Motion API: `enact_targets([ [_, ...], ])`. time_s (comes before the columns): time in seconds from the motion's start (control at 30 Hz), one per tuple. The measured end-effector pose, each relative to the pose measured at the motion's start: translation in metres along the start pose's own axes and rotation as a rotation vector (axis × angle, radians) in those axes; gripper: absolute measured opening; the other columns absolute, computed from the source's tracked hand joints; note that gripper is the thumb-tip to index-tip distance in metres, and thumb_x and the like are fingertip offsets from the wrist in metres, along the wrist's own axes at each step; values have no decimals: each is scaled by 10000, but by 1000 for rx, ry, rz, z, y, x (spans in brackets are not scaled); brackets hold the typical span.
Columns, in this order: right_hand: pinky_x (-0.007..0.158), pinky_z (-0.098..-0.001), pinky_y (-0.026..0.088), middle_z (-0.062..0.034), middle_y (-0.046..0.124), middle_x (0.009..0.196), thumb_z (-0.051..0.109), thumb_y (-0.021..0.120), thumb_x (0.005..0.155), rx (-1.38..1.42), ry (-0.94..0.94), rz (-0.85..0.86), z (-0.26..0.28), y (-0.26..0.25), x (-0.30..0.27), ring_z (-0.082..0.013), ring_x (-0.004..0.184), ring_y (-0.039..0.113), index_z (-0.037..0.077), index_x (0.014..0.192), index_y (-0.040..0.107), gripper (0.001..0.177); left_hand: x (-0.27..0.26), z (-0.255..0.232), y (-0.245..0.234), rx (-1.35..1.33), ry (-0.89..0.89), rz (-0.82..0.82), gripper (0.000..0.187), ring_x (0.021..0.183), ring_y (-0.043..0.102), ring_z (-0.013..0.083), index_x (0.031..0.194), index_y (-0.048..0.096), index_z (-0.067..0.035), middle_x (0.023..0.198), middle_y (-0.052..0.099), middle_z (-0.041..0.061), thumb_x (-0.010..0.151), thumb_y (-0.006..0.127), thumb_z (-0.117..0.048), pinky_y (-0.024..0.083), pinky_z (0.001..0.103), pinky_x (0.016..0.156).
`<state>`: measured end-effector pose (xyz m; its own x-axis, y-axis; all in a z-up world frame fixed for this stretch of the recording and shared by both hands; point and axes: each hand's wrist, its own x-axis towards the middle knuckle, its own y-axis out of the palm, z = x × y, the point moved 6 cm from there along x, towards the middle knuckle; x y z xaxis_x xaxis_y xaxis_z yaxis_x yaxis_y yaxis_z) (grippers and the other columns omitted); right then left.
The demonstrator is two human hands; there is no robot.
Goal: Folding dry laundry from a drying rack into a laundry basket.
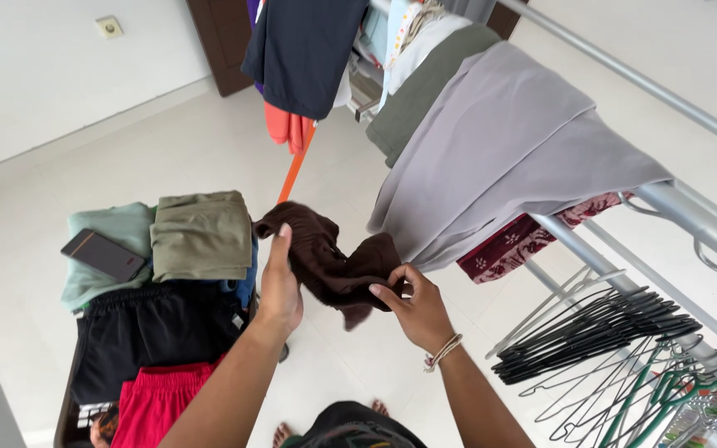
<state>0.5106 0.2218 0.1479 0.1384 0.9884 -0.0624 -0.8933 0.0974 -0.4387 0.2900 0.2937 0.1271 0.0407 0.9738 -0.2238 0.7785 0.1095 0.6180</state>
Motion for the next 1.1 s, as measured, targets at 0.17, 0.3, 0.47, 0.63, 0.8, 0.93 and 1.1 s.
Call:
enact_targets([
  [0.17,719,-418,528,-135,706,935,274,848,825,-458,-292,45,20,10,-9,-315,849,694,36,912,640,327,1,30,-1,286,-185,-3,535,1374,352,66,1559,358,-156,1522,433,-19,1080,458,-371,238,271,1087],
  [0.3,933,-415,542,-203,711,1170,212,749,798,-307,-280,91,42,21,-12,-374,1080,701,-3,1161,630,439,-9,34,24,321,-145,226,456,1182,597,158,1461,468,-88,1321,626,91,1046,461,-277,475,325,1033],
  [0.47,1007,-358,491,-170,726,1178,150,714,884,-135,-74,-5,-58,7,23,-302,1144,685,9,1235,620,390,-6,18,-2,160,-234,136,399,972,692,165,1293,612,-29,1100,734,69,1026,505,-306,550,357,909],
  [0.63,866,-343,562,-153,744,1090,45,656,886,86,249,-161,-46,-21,2,-254,1001,728,83,1152,578,280,-9,16,-12,76,-285,229,349,936,703,142,1127,686,3,1041,745,70,1026,605,-321,571,298,841],
  [0.8,812,-348,564,-175,664,1060,-22,678,856,-278,-608,-364,44,4,-41,-300,931,696,14,1032,615,191,-16,29,19,203,-320,239,340,784,684,120,1068,689,0,909,745,41,1005,592,-320,567,288,746],
  [0.93,791,-423,579,-147,705,1033,4,651,951,-423,-597,88,31,45,-27,-330,907,708,23,1005,682,66,-9,39,21,691,-87,257,443,696,460,65,959,706,49,756,588,-8,1076,583,-359,450,272,638],
  [1.1,807,-478,568,-271,643,1154,44,666,777,-771,-359,113,-42,47,16,-436,1015,658,-48,1131,646,366,-19,24,32,659,-165,319,430,695,459,52,950,721,36,755,602,-37,1047,577,-358,445,254,642],
])
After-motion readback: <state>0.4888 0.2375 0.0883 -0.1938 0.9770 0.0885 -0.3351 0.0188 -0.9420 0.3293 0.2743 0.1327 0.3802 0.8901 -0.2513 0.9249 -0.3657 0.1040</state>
